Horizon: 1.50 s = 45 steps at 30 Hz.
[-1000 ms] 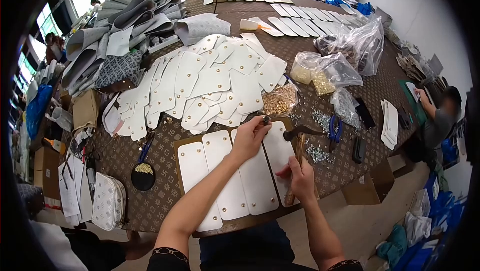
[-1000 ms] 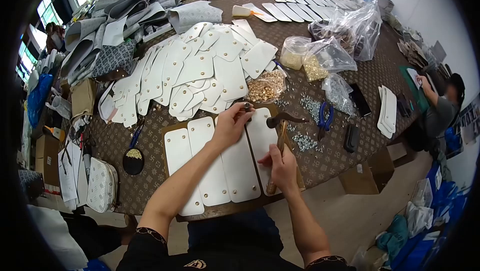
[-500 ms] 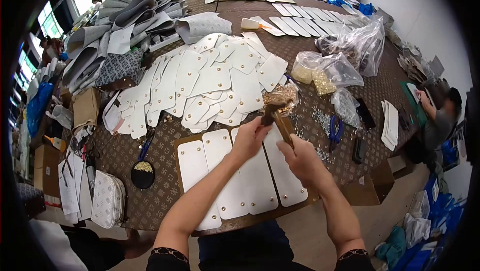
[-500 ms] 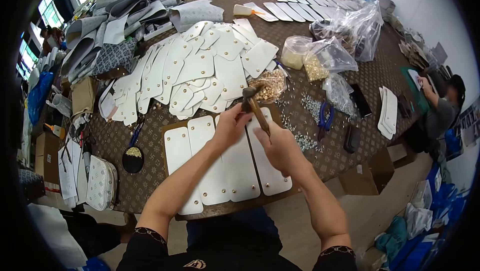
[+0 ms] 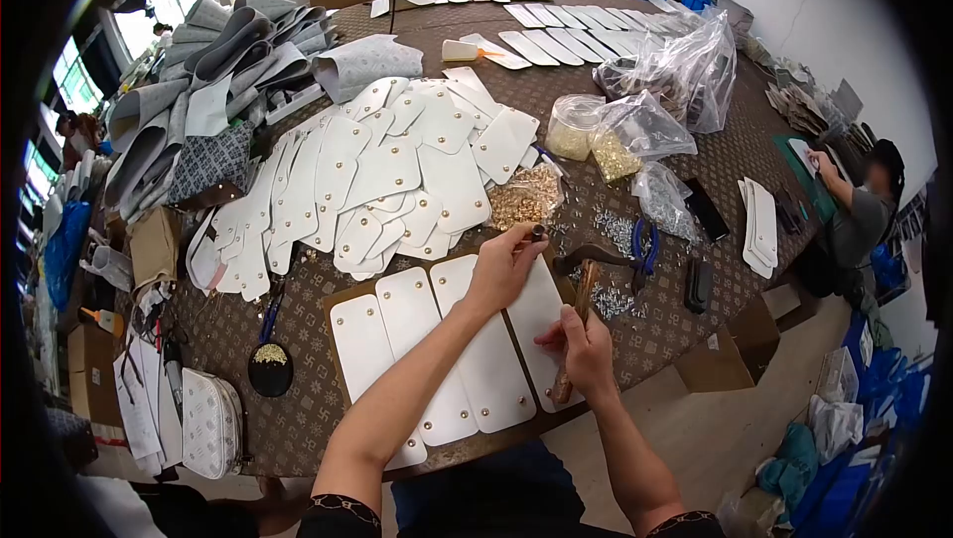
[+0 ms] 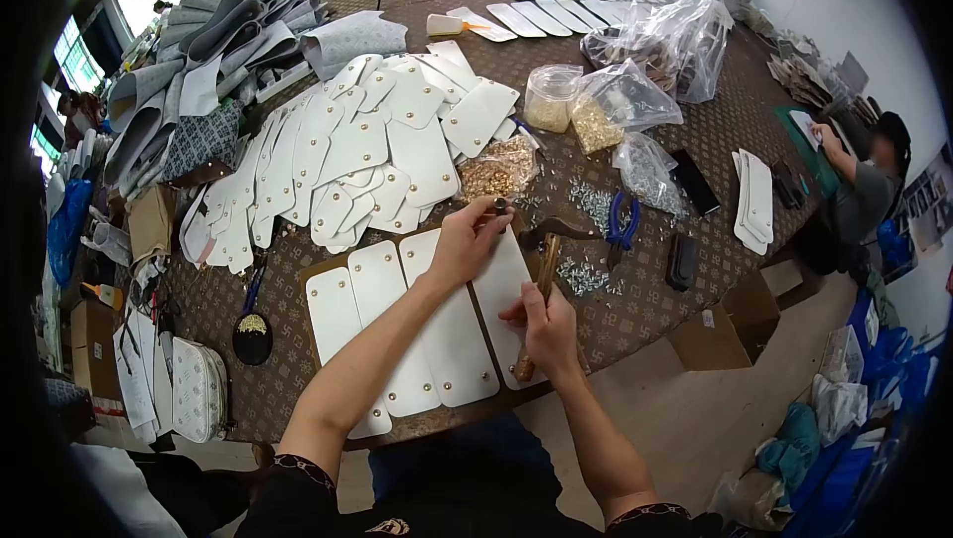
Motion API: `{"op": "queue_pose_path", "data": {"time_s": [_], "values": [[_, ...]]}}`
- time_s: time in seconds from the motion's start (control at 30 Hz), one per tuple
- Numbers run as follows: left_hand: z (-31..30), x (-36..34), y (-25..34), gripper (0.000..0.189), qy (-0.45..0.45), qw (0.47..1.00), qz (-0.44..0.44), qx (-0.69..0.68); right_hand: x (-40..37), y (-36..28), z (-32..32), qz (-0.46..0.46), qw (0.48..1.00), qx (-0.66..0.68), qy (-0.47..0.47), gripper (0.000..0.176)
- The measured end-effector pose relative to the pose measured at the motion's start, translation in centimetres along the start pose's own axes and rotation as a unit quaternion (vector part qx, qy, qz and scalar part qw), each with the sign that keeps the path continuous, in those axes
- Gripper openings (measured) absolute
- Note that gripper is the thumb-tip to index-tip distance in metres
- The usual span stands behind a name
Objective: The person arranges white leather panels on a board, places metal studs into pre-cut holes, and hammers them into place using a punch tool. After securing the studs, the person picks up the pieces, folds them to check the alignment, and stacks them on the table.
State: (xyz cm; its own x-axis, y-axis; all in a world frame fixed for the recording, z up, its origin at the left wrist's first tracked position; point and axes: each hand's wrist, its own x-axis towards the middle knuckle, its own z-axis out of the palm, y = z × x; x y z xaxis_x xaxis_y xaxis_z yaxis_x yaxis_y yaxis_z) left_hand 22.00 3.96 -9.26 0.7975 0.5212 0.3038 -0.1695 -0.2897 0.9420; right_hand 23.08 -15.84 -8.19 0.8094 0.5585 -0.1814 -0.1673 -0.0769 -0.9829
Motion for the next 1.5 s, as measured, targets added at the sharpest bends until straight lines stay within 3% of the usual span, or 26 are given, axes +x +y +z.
{"op": "queue_pose_path", "data": {"time_s": [0.17,0.27,0.33,0.4,0.5,0.53,0.57,0.6,0.63,0.67,0.7,0.8,0.87,0.97,1.0,1.03,1.17,1.23,1.37,1.5], "values": [[0.4,0.1,-1.2,0.019,0.001,1.000,-0.003,0.023,-0.3,-1.3,0.0,0.009,1.000,-0.006,-0.019,0.039],[0.7,-0.1,-1.7,0.019,0.012,0.999,0.029,-0.018,-0.1,-6.8,-1.3,-0.022,0.996,-0.070,-0.059,0.036],[0.4,0.0,-1.0,0.017,-0.002,1.000,0.010,0.015,-1.4,-13.4,-1.4,-0.117,0.984,-0.125,-0.056,0.033],[0.4,0.0,-1.2,0.017,-0.006,1.000,0.014,0.019,-2.4,-17.6,-1.6,-0.263,0.961,-0.079,-0.042,0.030],[0.6,-0.1,-1.4,0.019,0.001,0.999,0.028,0.014,-0.7,-16.9,0.5,-0.441,0.889,0.119,-0.037,0.026],[0.6,-0.1,-1.4,0.022,0.001,0.999,0.038,0.003,0.0,-14.9,0.3,-0.343,0.936,-0.070,-0.024,0.026],[0.6,0.2,-1.2,0.022,0.007,0.999,0.042,0.003,1.2,-12.8,-0.3,-0.232,0.938,-0.257,-0.011,0.026],[0.7,0.3,-1.0,0.023,-0.001,1.000,0.012,0.013,3.5,-10.1,-1.5,-0.156,0.888,-0.417,-0.117,0.028],[0.3,-0.1,-1.0,0.024,-0.017,0.999,-0.022,0.030,1.7,-9.4,-1.4,-0.155,0.891,-0.411,-0.118,0.028],[0.7,-0.2,-2.0,0.027,0.009,0.997,0.057,0.051,0.6,-9.4,-1.3,-0.096,0.934,-0.329,-0.102,0.030],[0.6,-0.1,-1.3,0.024,0.017,0.997,0.068,0.039,0.4,-9.4,-1.0,-0.028,0.963,-0.248,-0.101,0.032],[0.1,-0.3,-1.1,0.020,0.004,0.994,0.056,0.091,-2.6,-6.6,-0.1,-0.018,0.996,-0.031,-0.080,0.031],[0.5,-0.1,-1.9,0.020,0.036,0.997,0.033,-0.051,-5.4,-4.9,1.1,-0.006,0.995,-0.021,-0.097,0.031],[-1.9,-1.2,-0.1,0.022,0.109,0.992,0.047,-0.035,-8.3,-1.9,3.6,-0.022,0.990,0.000,-0.136,0.032],[-4.0,-2.0,1.6,0.023,0.089,0.996,-0.004,-0.019,-9.4,-0.8,4.0,-0.044,0.986,0.015,-0.158,0.033],[-5.5,-3.1,1.4,0.026,0.126,0.990,0.048,-0.038,-10.0,-0.4,4.2,-0.010,0.981,0.010,-0.193,0.034],[-13.0,-13.2,5.0,0.025,0.185,0.982,-0.018,-0.030,-11.2,0.6,5.9,-0.008,0.968,-0.023,-0.248,0.034],[-14.9,-20.3,6.6,0.025,0.219,0.974,-0.052,0.011,-11.1,1.6,6.1,-0.050,0.959,-0.075,-0.270,0.033],[-14.9,-31.1,8.7,0.025,0.270,0.956,-0.111,0.027,-11.0,2.1,6.5,-0.066,0.965,-0.071,-0.245,0.028],[-13.6,-33.2,9.2,0.025,0.281,0.952,-0.125,0.010,-11.3,1.8,6.5,-0.047,0.962,-0.089,-0.252,0.032]]}}
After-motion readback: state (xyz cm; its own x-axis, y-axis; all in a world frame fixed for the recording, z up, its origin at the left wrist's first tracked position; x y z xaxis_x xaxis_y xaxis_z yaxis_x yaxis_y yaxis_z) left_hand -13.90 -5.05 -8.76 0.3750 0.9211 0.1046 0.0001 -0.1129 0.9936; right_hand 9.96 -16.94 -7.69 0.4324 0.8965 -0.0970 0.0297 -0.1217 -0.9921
